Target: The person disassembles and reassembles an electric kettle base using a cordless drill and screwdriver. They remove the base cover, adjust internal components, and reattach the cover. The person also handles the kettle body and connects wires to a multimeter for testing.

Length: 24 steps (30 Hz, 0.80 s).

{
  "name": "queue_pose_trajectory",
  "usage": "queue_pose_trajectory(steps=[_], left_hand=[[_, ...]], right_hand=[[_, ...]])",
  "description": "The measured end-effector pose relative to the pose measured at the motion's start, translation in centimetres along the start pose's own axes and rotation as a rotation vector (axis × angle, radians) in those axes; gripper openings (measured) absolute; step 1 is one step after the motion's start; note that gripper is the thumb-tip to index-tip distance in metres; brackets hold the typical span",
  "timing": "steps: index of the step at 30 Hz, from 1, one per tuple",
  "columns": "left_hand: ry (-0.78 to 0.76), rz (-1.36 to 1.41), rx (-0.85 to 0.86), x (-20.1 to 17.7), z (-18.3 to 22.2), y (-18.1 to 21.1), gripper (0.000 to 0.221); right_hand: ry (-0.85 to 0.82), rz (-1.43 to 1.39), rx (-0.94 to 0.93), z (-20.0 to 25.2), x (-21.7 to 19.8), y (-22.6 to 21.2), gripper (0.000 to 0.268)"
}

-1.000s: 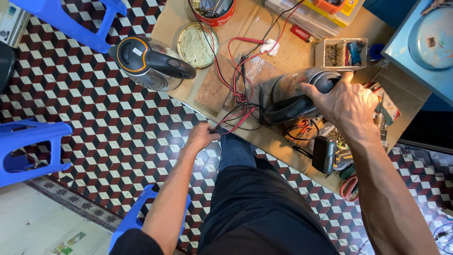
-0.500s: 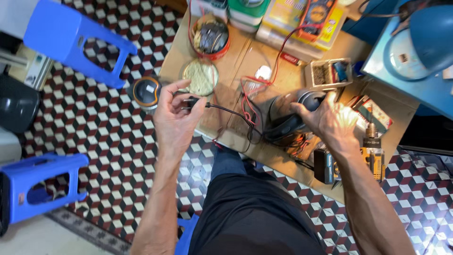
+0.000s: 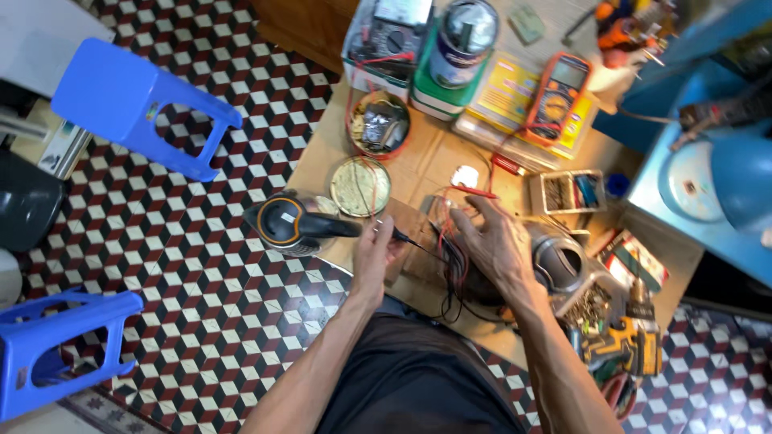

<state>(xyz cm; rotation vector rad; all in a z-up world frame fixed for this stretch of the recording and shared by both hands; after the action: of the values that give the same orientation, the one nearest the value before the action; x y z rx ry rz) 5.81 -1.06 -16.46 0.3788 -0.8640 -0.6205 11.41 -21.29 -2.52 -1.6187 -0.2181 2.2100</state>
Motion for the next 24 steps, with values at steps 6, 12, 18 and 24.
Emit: queue_pose_trajectory(steps=[6, 12, 18, 24], left_hand=[[-0.001, -0.219, 0.023, 0.9, -2.2, -0.9, 0.044], [-0.011, -0.675, -0.044, -6.3, -1.4, -3.0, 0.053], [0.233, -1.222, 0.145, -12.7, -1.3, -5.4, 0.063], [0.253, -1.345, 0.362, -11.8, -2.1, -8.3, 0.025]], right_hand=[[-0.204, -0.305, -0.646, -3.4, 9.6, -4.0, 0.059], [-0.222, -0.166, 0.06, -3.1, 10.3, 1.3, 0.034], [-0.287, -0.055, 0.022, -3.8, 10.1, 1.3, 0.041], [0.182, 0.181, -0.614, -4.1, 9.7, 0.0, 0.068]])
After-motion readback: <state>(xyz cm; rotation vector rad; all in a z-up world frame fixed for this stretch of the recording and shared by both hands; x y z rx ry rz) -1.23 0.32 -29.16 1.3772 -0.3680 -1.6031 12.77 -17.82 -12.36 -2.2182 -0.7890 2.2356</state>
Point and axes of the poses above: each hand's wrist, its own z-axis away from the middle knuckle, its own x-axis out of the palm, y = z × x, the point moved 6 cm from there along -z, towards the middle knuckle, and after that the axes turned 10 degrees about z, right-handed, at the moved point
